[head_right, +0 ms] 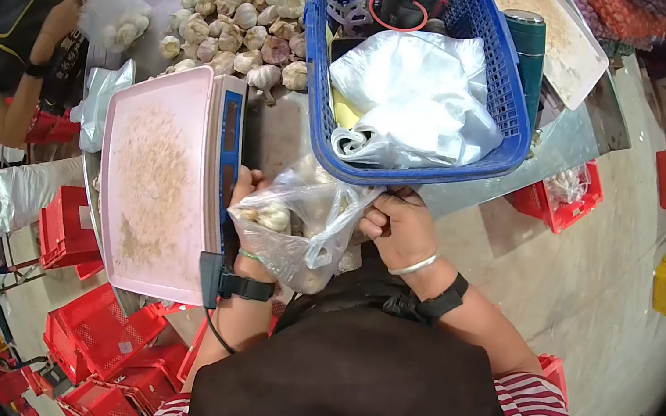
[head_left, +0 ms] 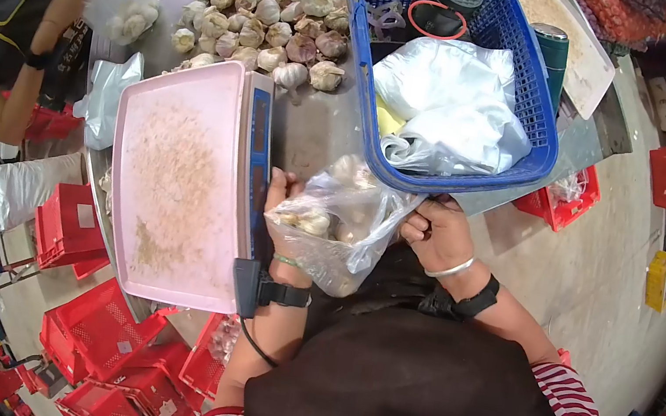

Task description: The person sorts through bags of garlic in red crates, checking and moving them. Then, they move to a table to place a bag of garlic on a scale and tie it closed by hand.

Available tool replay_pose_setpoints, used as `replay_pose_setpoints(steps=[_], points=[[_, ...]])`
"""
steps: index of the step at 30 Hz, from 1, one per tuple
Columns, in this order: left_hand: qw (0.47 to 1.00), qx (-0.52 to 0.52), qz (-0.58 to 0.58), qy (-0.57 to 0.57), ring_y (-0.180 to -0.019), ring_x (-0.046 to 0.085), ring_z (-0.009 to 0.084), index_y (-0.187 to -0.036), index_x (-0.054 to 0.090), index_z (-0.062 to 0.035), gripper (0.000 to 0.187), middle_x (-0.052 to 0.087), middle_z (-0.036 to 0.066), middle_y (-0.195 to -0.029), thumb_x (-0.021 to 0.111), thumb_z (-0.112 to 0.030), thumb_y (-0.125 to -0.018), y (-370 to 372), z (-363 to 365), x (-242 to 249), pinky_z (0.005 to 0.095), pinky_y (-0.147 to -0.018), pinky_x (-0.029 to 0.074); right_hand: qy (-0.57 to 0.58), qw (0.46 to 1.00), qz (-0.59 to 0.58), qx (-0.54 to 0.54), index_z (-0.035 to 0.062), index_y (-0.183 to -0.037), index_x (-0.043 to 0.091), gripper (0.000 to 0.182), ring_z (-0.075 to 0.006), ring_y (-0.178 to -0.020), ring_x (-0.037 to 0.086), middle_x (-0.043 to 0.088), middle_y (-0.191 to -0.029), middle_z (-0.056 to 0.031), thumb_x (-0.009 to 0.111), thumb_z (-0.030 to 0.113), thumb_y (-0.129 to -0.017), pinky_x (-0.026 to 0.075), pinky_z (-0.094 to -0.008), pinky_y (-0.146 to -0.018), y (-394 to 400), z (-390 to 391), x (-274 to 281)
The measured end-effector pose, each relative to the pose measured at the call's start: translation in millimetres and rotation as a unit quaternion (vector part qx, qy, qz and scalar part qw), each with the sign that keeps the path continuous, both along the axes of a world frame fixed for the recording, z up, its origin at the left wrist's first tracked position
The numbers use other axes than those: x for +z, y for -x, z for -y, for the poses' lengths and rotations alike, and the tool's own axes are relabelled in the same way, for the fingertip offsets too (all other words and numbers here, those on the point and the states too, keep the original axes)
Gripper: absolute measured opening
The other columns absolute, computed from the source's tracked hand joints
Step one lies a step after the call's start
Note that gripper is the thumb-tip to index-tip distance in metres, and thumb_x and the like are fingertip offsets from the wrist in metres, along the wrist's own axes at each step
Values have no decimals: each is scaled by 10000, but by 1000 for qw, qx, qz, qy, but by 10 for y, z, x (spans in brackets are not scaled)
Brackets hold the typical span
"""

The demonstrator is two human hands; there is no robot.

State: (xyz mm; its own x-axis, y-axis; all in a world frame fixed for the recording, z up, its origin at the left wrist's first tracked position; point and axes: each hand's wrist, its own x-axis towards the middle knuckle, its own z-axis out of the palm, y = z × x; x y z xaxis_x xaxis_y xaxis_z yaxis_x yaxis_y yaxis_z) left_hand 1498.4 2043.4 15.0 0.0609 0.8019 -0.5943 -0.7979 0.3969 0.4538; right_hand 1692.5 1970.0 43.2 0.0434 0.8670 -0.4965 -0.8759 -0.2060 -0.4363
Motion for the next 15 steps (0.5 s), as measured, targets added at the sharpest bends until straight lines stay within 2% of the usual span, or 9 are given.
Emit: replay_pose_setpoints(steps=[2, 5, 6, 8, 9, 10, 11, 12, 15], points=[[999, 9, -3, -30, -566, 507, 115, -774, 551, -94, 284, 494, 4, -621, 569, -334, -924, 22, -104, 50, 247, -523, 438, 15, 998, -46, -26, 58, -974, 555, 175, -124, -589, 453, 542, -788, -44, 467, -44, -863, 373, -266, -523, 9, -15, 14], [996, 20, -58, -61, -568, 507, 111, -759, 557, -95, 293, 491, -2, -620, 568, -337, -925, -34, -266, -75, 244, -514, 429, 36, 997, 64, -5, 57, -1019, 549, 198, -150, -698, 537, 569, -881, -42, 485, -36, -856, 452, -291, -600, 13, -37, -26], [979, -17, -171, -113, -555, 500, 115, -737, 566, -100, 304, 494, -1, -620, 572, -341, -922, -56, -285, -180, 252, -508, 426, 59, 993, 98, 13, 50, -1045, 549, 205, -181, -769, 573, 585, -914, -53, 487, -20, -863, 478, -319, -658, 8, -44, -85], [996, -8, -78, -36, -566, 548, 155, -715, 563, -116, 308, 544, 22, -642, 568, -350, -915, -82, -335, -446, 289, -530, 472, 39, 953, 281, 110, 28, -1109, 548, 254, -248, -890, 624, 613, -955, -114, 526, 14, -857, 512, -339, -751, -72, 25, -361], [1000, 0, -18, -3, -578, 571, 174, -723, 563, -120, 302, 566, 30, -656, 565, -354, -913, -85, -328, -485, 305, -543, 490, 38, 953, 279, 111, 28, -1109, 548, 254, -248, -890, 624, 613, -955, -114, 526, 14, -857, 512, -339, -751, -22, 30, -170], [1000, 2, -19, -3, -578, 571, 174, -723, 563, -120, 302, 566, 30, -656, 565, -354, -913, -62, -313, -520, 305, -543, 490, -2, 841, 515, 168, 21, -1114, 548, 272, -254, -872, 621, 610, -947, -128, 545, 12, -841, 510, -332, -743, -4, 62, 73], [999, -18, -43, 21, -595, 586, 190, -730, 562, -126, 295, 579, 36, -668, 563, -358, -912, -43, -304, -523, 320, -559, 502, -43, 666, 713, 212, 15, -1118, 547, 293, -260, -855, 617, 607, -939, -143, 565, 9, -826, 508, -326, -734, 20, 78, 310], [996, -37, -66, 44, -612, 601, 206, -736, 561, -131, 288, 593, 42, -680, 560, -361, -910, -27, -302, -498, 335, -575, 514, -117, 601, 773, 166, 2, -1124, 538, 331, -285, -843, 605, 601, -916, -160, 594, 12, -798, 506, -334, -705, 41, 118, 422], [997, -27, -45, 53, -621, 607, 215, -765, 563, -133, 280, 599, 53, -689, 547, -369, -914, -87, -286, -350, 348, -582, 517, -303, 598, 719, 184, -10, -1102, 531, 328, -306, -896, 580, 577, -957, -157, 599, 20, -783, 495, -345, -725, 220, 41, 448]])
